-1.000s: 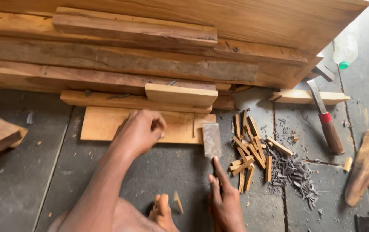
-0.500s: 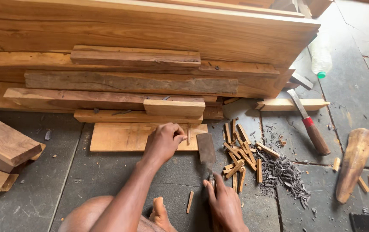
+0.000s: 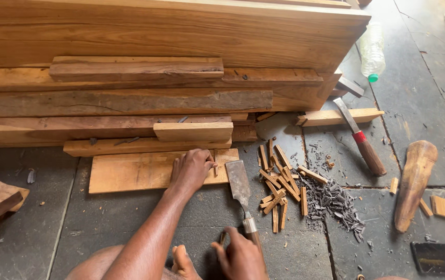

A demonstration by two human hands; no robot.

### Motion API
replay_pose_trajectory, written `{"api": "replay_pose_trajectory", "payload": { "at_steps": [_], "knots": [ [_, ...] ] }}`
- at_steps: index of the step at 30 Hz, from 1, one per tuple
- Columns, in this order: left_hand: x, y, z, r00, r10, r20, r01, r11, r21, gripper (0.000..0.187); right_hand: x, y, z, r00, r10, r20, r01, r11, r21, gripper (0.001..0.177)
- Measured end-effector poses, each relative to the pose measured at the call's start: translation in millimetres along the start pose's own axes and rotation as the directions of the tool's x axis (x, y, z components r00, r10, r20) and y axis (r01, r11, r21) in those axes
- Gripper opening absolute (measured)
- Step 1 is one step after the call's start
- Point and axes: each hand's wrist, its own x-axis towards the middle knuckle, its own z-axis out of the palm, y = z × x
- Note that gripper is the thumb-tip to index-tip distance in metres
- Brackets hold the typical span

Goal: The person sits on the floor and uses a wooden mallet to strike a chisel, carving a groove into a small rectangular piece of wood. The person holds the wood steady with their left hand and foot while striking the chisel with the mallet in their right hand. After carving, the person uses the chisel to scrape and smooth the wood surface.

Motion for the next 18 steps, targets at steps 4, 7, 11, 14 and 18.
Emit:
{"api": "replay_pose_trajectory", "payload": {
  "at_steps": [4,7,11,14,18],
  "knots": [
    [3,-1,5,0.994,-0.105,0.02,0.104,0.993,0.053,0.056,1,-1,21,0.963,-0.216,-0.161,0.217,0.976,-0.008,0.034],
    [4,-4,20,0.997,-0.018,-0.075,0.028,0.991,0.131,0.055,-4,14,22,0.951,-0.252,-0.177,0.286,0.937,0.203,0.029],
    [12,-15,38,0.994,-0.055,-0.094,0.069,0.986,0.15,0.027,7,27,7,0.902,-0.06,-0.427,0.325,0.746,0.581,0.02],
    [0,7,33,0.997,-0.078,0.028,0.082,0.985,-0.153,0.022,11,34,-37,0.956,0.247,-0.162,0.185,-0.075,0.98,0.026],
    [-78,87,-1,0.834,0.219,0.506,-0.069,0.952,-0.299,0.044,7,38,-78,0.957,0.275,0.089,0.017,-0.361,0.932,0.042]
  ]
}}
